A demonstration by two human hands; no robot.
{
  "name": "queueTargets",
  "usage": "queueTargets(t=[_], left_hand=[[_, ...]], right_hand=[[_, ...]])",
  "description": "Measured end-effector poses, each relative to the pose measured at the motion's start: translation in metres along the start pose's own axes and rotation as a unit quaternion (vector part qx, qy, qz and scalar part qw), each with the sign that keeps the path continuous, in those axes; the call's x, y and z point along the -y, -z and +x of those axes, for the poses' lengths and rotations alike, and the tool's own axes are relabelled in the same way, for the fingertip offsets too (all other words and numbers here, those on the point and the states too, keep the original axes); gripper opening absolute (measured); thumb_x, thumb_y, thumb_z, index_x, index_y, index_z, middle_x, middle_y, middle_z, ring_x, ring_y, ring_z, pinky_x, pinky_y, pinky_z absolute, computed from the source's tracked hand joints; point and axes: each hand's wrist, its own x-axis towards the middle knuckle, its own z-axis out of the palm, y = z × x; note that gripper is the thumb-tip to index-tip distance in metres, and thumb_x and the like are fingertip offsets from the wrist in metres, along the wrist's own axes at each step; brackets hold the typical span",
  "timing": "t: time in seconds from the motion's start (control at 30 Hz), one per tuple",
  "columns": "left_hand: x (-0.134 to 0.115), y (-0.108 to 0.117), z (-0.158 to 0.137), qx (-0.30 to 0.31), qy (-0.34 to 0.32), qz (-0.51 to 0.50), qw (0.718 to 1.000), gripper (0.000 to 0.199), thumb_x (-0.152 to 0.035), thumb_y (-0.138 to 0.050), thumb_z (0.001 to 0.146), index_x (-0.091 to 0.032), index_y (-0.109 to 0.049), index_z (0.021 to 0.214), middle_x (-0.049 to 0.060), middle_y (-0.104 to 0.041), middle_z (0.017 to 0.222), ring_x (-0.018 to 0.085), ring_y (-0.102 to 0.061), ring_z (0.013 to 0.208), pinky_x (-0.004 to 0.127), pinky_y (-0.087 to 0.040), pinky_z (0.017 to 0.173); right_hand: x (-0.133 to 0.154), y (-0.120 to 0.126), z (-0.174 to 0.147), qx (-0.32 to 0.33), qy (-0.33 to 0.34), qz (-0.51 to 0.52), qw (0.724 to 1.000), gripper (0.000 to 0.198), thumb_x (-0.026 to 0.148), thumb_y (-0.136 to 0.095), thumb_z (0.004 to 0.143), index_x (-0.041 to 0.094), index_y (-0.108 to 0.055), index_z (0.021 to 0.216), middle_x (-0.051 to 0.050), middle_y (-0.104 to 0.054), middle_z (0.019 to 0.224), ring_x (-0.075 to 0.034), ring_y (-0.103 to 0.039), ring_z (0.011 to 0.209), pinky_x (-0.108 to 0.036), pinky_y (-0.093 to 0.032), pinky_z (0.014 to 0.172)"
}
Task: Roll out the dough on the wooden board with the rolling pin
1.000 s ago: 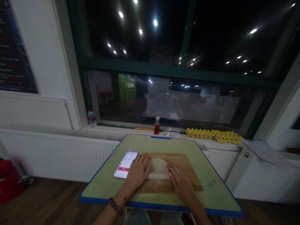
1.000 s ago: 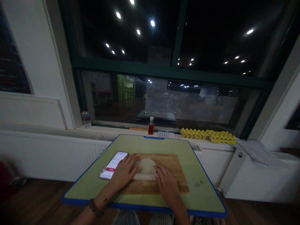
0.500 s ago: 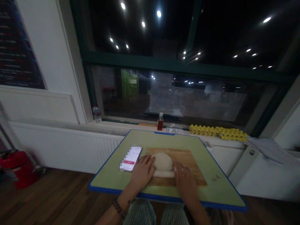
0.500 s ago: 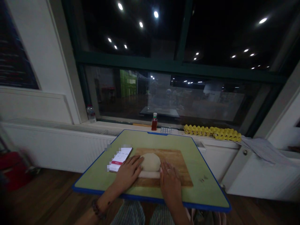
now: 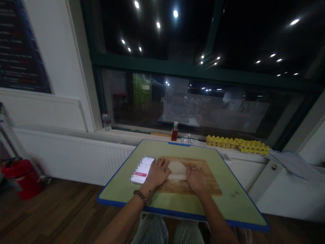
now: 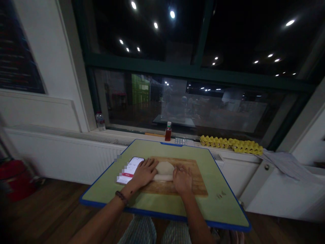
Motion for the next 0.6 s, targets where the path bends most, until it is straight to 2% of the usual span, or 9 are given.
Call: queueTargets(t=[0.1, 0.3, 0.37, 0.47, 0.6], left_hand=[[0.0, 0.0, 0.003, 0.015, 0.0, 0.002, 1.0, 0.045, -0.029, -0.041, 0.093, -0.021, -0.053, 0.136, 0.011, -0.051, 0.144, 0.031, -0.04, 0.135, 0.052, -0.031, 0.108], [-0.004, 0.005, -0.012, 0.021, -0.027, 0.006, 0.999, 0.045, -0.029, -0.037, 0.096, -0.019, -0.052, 0.137, 0.012, -0.05, 0.145, 0.029, -0.037, 0.138, 0.051, -0.023, 0.113], [-0.005, 0.007, -0.017, 0.02, -0.035, 0.008, 0.999, 0.045, -0.03, -0.035, 0.097, -0.019, -0.053, 0.137, 0.011, -0.05, 0.145, 0.027, -0.038, 0.137, 0.049, -0.023, 0.114], [-0.005, 0.006, -0.014, 0.018, -0.037, 0.013, 0.999, 0.045, -0.028, -0.034, 0.097, -0.019, -0.054, 0.136, 0.011, -0.052, 0.143, 0.026, -0.04, 0.136, 0.049, -0.024, 0.113], [-0.001, 0.002, 0.0, 0.026, -0.028, 0.02, 0.999, 0.046, -0.027, -0.036, 0.095, -0.017, -0.054, 0.136, 0.014, -0.053, 0.142, 0.029, -0.042, 0.135, 0.053, -0.029, 0.109]], right_hand=[[0.001, -0.002, -0.002, 0.002, -0.011, 0.004, 1.0, 0.043, 0.017, -0.03, 0.097, 0.013, -0.064, 0.122, -0.016, -0.062, 0.127, -0.026, -0.057, 0.121, -0.05, -0.032, 0.109], [0.0, -0.007, -0.03, -0.048, 0.026, 0.02, 0.998, 0.043, 0.012, -0.03, 0.096, 0.01, -0.06, 0.126, -0.018, -0.057, 0.134, -0.026, -0.051, 0.127, -0.046, -0.036, 0.108], [0.002, -0.006, -0.034, -0.056, 0.02, 0.023, 0.998, 0.043, 0.013, -0.029, 0.097, 0.009, -0.06, 0.126, -0.019, -0.058, 0.133, -0.027, -0.051, 0.127, -0.046, -0.038, 0.107], [0.005, -0.003, -0.024, -0.021, -0.009, 0.013, 1.0, 0.044, 0.014, -0.028, 0.097, 0.006, -0.061, 0.125, -0.02, -0.06, 0.129, -0.026, -0.055, 0.123, -0.042, -0.041, 0.103], [0.007, 0.002, -0.003, 0.005, -0.009, 0.001, 1.0, 0.041, 0.013, -0.033, 0.094, 0.007, -0.065, 0.119, -0.018, -0.065, 0.122, -0.025, -0.059, 0.118, -0.04, -0.041, 0.102]])
